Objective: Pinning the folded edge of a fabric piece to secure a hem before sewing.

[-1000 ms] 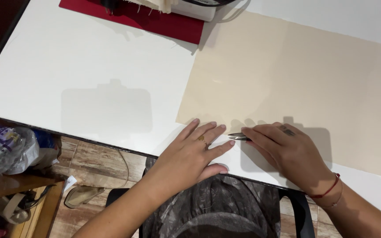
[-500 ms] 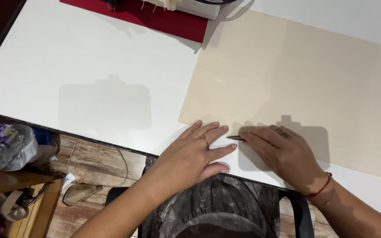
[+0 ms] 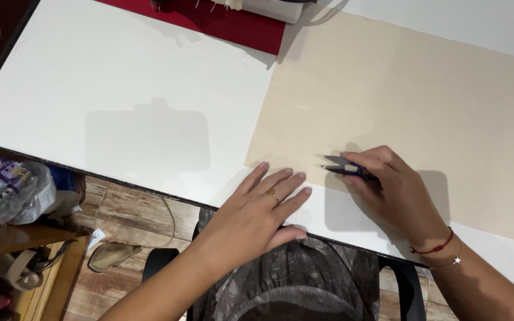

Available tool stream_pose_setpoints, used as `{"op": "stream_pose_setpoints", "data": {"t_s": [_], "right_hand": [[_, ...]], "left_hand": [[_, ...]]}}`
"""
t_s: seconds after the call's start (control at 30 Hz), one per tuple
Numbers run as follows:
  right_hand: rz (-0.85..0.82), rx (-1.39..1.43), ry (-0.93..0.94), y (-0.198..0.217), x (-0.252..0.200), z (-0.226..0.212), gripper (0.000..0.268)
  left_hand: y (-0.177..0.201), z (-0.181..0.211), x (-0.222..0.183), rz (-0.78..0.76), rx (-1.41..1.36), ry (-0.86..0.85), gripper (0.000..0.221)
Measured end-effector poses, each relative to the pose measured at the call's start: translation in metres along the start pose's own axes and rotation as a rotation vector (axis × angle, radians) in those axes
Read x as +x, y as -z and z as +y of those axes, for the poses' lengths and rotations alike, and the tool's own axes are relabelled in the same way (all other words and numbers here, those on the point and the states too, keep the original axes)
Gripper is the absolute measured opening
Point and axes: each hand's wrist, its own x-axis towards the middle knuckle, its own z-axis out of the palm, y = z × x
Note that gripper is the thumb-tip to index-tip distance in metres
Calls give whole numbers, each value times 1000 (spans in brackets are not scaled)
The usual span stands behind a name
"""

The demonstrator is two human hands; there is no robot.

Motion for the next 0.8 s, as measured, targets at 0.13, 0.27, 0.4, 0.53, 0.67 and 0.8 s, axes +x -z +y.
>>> {"op": "stream_pose_setpoints", "data": {"t_s": [0.13,0.27,0.4,0.53,0.67,0.8], "right_hand": [[2,-6,-43,1,1,-3,41],[7,-63,20,6,-3,-1,39],[38,-230,298,7,2,-16,37],[18,-313,386,6,17,-39,33],[-14,-442,409,0,29,-46,33],[-147,-181,88,-4,37,-47,36]], "left_hand": [[5,2,-11,-35,-101,-19,55],[6,3,-24,-62,-149,-61,55],[9,4,-29,-101,-165,-70,54],[7,2,-32,-72,-201,-99,52],[11,3,-30,-84,-235,-98,54],[22,-3,-15,71,-208,69,58]]}}
